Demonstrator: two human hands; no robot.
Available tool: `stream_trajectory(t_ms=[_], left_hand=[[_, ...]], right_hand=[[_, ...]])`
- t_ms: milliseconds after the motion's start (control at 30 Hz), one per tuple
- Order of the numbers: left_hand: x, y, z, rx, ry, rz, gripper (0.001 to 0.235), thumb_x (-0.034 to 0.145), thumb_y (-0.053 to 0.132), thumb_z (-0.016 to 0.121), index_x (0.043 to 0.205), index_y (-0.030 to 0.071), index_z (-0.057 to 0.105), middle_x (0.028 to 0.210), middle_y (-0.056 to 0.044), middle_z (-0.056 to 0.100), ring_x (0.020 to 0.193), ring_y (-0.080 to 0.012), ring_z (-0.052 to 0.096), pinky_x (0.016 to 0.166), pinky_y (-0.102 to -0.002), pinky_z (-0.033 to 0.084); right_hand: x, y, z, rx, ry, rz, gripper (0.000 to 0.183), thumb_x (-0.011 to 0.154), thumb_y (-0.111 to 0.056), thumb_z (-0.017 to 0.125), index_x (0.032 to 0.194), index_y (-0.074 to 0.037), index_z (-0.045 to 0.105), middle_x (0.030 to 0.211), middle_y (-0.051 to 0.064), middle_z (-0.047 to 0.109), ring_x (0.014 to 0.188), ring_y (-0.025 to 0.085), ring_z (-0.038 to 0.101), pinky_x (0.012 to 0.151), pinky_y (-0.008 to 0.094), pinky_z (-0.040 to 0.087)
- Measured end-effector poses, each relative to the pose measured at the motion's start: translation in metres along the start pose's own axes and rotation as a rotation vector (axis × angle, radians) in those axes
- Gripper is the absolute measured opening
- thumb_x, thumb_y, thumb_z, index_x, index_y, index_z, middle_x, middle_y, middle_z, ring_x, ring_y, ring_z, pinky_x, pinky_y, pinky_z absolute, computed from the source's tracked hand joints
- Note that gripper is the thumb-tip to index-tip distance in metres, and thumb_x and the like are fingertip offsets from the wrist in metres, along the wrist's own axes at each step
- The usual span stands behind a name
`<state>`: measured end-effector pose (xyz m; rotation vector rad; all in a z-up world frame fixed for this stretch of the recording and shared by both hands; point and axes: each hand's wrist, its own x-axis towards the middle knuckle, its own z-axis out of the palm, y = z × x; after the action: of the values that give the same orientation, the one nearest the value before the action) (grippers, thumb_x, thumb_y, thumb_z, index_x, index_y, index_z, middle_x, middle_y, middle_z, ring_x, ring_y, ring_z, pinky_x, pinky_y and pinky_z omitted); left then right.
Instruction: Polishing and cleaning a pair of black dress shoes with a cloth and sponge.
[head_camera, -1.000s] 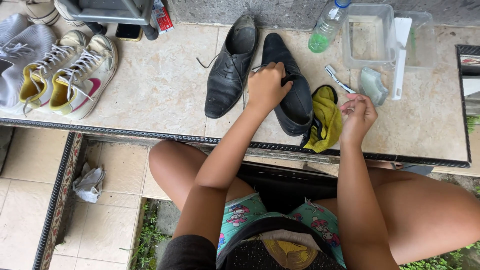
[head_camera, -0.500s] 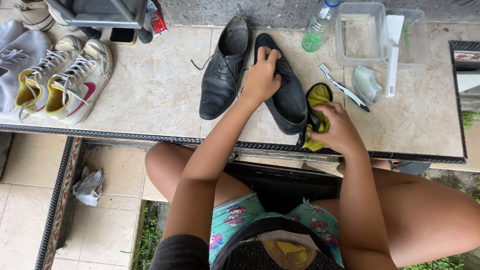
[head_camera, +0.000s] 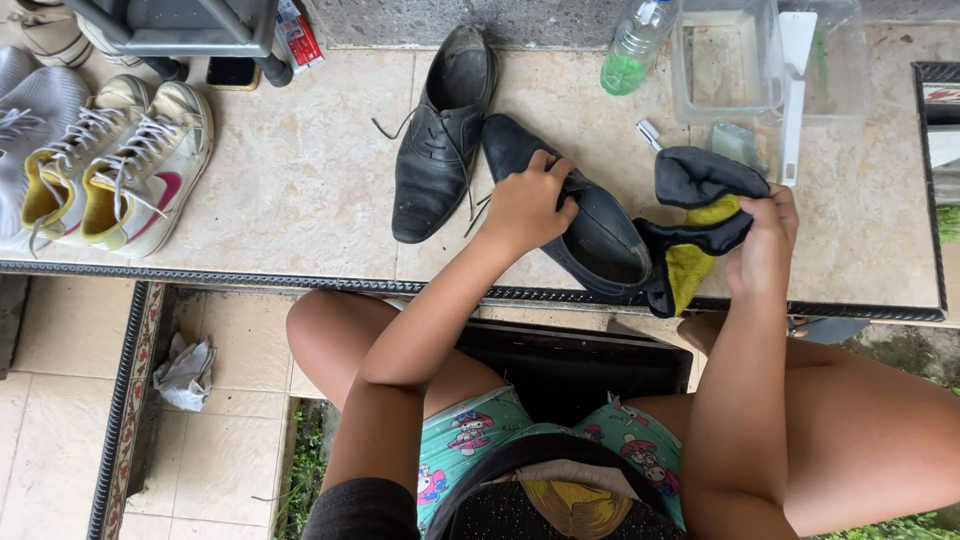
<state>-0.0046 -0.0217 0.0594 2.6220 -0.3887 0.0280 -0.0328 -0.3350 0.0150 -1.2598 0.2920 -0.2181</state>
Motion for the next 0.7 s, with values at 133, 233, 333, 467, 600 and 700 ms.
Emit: stream_trajectory(t_ms=[133, 233, 333, 467, 600, 700], left_hand=[[-0.02, 0.034, -0.029, 0.226, 0.432, 0.194, 0.044, 0.078, 0.036, 0.075, 0.107, 0.004, 0.068, 0.1, -0.012, 0.063, 0.084, -0.0285, 0.062, 0.055, -0.035, 0.051], [-0.041, 0.057, -0.031, -0.097, 0.366, 0.511, 0.029, 0.085, 0.031, 0.064, 0.07, 0.007, 0.063, 0.076, -0.008, 0.057, 0.068, -0.0228, 0.051, 0.057, -0.036, 0.043], [-0.059, 0.064, 0.005, 0.011, 0.172, 0.594, 0.05, 0.089, 0.053, 0.064, 0.075, 0.006, 0.07, 0.078, -0.009, 0.063, 0.078, -0.0261, 0.057, 0.077, -0.04, 0.045], [-0.065, 0.068, 0.028, -0.048, 0.098, 0.553, 0.024, 0.1, 0.029, 0.057, 0.098, 0.006, 0.063, 0.089, -0.008, 0.069, 0.076, -0.0271, 0.068, 0.073, -0.038, 0.047], [-0.066, 0.067, 0.007, -0.203, 0.149, 0.583, 0.02, 0.1, 0.017, 0.056, 0.085, 0.006, 0.062, 0.084, -0.005, 0.066, 0.073, -0.0255, 0.064, 0.07, -0.036, 0.044], [-0.065, 0.059, -0.019, -0.417, 0.165, 0.561, 0.03, 0.103, 0.016, 0.046, 0.075, 0.008, 0.051, 0.072, -0.006, 0.062, 0.055, -0.0224, 0.052, 0.07, -0.035, 0.048]], right_hand=[[0.0, 0.008, 0.001, 0.146, -0.021, 0.072, 0.01, 0.096, -0.015, 0.047, 0.104, -0.011, 0.051, 0.117, 0.005, 0.058, 0.109, 0.015, 0.052, 0.105, 0.03, 0.041], [-0.007, 0.002, 0.014, -0.301, 0.138, -0.237, 0.009, 0.102, -0.006, 0.062, 0.111, -0.005, 0.061, 0.096, -0.002, 0.053, 0.089, 0.007, 0.044, 0.093, 0.02, 0.039], [-0.017, -0.013, 0.027, -0.289, 0.098, -0.399, 0.012, 0.096, 0.006, 0.055, 0.103, -0.004, 0.057, 0.126, 0.003, 0.051, 0.12, 0.017, 0.048, 0.11, 0.031, 0.036], [-0.024, -0.027, 0.036, 0.031, -0.031, -0.366, 0.01, 0.083, -0.005, 0.045, 0.085, -0.006, 0.054, 0.138, 0.011, 0.065, 0.125, 0.019, 0.059, 0.118, 0.031, 0.041], [-0.028, -0.032, 0.035, 0.316, -0.144, -0.226, 0.006, 0.082, -0.015, 0.051, 0.086, -0.016, 0.047, 0.132, 0.02, 0.068, 0.126, 0.027, 0.066, 0.114, 0.035, 0.05], [-0.032, -0.031, 0.034, 0.276, -0.22, -0.234, 0.006, 0.089, -0.011, 0.046, 0.092, -0.016, 0.046, 0.097, 0.013, 0.072, 0.132, 0.031, 0.069, 0.125, 0.038, 0.046]])
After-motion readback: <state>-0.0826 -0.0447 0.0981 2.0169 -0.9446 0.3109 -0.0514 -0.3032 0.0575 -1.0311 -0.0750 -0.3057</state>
